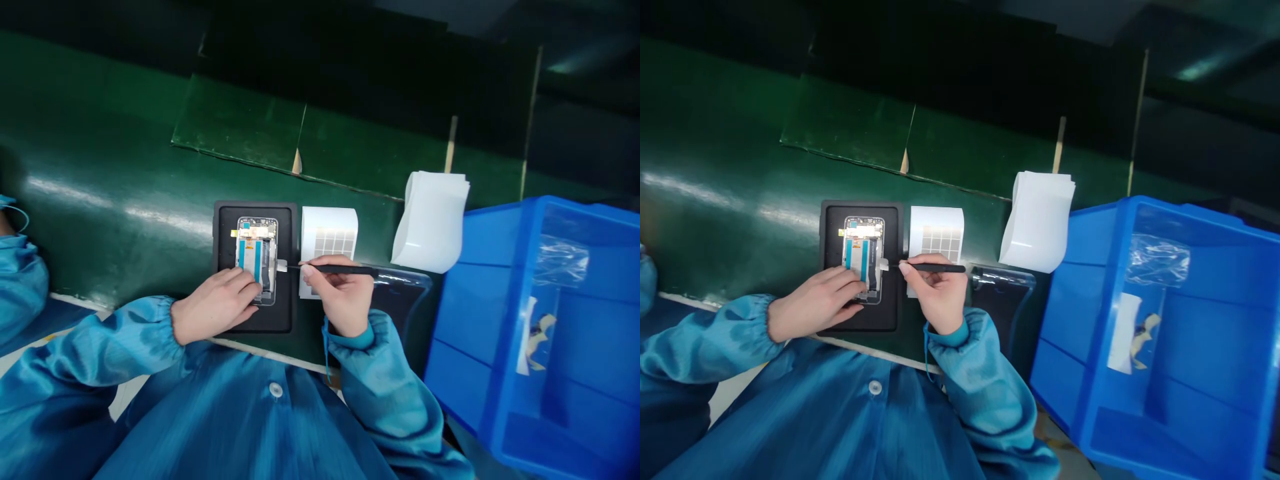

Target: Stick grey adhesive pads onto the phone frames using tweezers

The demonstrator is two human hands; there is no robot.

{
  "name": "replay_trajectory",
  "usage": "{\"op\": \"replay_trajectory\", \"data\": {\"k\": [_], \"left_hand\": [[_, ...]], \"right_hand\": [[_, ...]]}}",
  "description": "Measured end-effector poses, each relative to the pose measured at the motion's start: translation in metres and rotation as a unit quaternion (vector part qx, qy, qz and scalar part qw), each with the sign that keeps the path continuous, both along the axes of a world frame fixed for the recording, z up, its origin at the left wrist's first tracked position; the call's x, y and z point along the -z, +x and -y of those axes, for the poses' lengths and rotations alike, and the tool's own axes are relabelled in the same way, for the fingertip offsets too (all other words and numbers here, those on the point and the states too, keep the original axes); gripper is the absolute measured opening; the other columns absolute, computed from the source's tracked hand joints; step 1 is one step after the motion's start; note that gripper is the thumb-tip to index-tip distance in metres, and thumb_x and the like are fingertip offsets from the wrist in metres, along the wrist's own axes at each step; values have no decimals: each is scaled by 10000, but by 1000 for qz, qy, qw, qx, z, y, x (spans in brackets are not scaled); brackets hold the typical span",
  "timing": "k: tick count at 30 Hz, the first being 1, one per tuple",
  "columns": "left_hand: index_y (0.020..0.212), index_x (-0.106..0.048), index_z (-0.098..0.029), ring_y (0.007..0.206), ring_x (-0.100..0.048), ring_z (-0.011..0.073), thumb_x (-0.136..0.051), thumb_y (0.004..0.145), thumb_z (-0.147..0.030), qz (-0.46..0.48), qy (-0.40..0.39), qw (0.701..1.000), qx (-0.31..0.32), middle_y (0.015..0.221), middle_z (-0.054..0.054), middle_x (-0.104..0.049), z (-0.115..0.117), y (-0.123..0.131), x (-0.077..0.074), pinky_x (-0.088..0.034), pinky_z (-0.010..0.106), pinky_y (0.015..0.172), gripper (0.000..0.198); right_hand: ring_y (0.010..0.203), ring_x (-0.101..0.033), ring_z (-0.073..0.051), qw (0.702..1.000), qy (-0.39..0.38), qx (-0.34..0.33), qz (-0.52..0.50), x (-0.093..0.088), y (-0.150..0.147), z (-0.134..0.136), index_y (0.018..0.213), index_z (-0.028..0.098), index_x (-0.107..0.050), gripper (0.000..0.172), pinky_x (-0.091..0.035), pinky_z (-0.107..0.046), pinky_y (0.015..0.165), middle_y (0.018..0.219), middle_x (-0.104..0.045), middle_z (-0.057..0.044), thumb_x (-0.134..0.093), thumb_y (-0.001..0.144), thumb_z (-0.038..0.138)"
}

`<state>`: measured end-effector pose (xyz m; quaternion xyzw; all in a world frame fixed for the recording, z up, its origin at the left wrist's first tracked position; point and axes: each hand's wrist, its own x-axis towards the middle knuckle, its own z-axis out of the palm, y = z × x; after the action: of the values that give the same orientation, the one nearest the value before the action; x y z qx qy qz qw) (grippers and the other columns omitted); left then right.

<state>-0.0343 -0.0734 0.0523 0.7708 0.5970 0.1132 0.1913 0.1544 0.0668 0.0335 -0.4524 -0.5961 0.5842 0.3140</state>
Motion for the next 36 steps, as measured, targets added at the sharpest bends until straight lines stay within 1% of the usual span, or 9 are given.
{"op": "replay_trajectory", "data": {"k": [2,5,7,8,12,17,24,32,36], "left_hand": [[1090,-594,-167,931,-610,225,-592,939,-291,21,42,998,-50,1029,82,-642,5,-3,3,-532,374,840,195],[1057,-563,-175,849,-601,222,-587,925,-280,-20,127,968,-217,945,72,-623,10,-16,14,-509,362,746,171],[1044,-546,-173,761,-586,205,-560,921,-249,-50,136,945,-295,872,52,-587,10,-24,22,-491,339,675,146],[1050,-540,-172,729,-580,193,-543,919,-232,-52,126,942,-305,868,46,-576,9,-27,25,-485,325,650,143],[1071,-532,-181,715,-593,172,-513,897,-190,-45,103,955,-275,928,49,-580,2,-20,30,-490,302,650,175],[1004,-558,-186,731,-588,194,-513,871,-182,-65,103,966,-227,859,43,-584,-10,-4,27,-474,325,676,140],[940,-592,-189,757,-544,215,-514,901,-217,-38,148,973,-172,826,48,-627,-30,-17,27,-410,363,681,91],[1028,-605,-180,807,-531,226,-538,873,-187,8,173,969,-179,918,68,-644,-36,-17,36,-424,374,721,169],[1045,-596,-174,827,-531,226,-537,875,-176,37,162,969,-182,933,74,-642,-36,-17,37,-438,376,743,180]], "right_hand": [[593,-677,-150,1000,-3,-13,-8,2,-9,-1,804,213,-731,153,-567,-272,543,772,-724,-29,-834,759,317],[641,-683,-155,1000,0,-26,-15,7,-18,-2,824,214,-732,153,-581,-287,592,820,-724,-32,-832,761,312],[646,-680,-157,999,5,-30,-16,9,-22,-2,823,215,-729,152,-583,-293,597,826,-726,-31,-829,763,313],[638,-677,-156,999,7,-30,-15,9,-24,-2,822,216,-727,147,-581,-292,592,814,-726,-27,-825,766,310],[620,-673,-152,999,24,-27,-8,7,-27,-2,831,219,-724,120,-573,-278,572,779,-724,-18,-808,781,288],[658,-694,-162,997,65,-24,16,8,-26,-2,834,213,-722,100,-585,-276,589,793,-733,-21,-794,797,271],[663,-704,-176,995,54,-66,44,9,-29,-7,863,201,-724,149,-588,-294,589,791,-735,-31,-788,805,323],[571,-662,-148,996,32,-64,51,5,-34,-8,831,197,-717,141,-545,-255,494,735,-725,-23,-790,793,311],[530,-640,-131,996,35,-61,59,1,-34,-6,830,200,-722,120,-541,-246,481,737,-730,-16,-788,796,295]]}}
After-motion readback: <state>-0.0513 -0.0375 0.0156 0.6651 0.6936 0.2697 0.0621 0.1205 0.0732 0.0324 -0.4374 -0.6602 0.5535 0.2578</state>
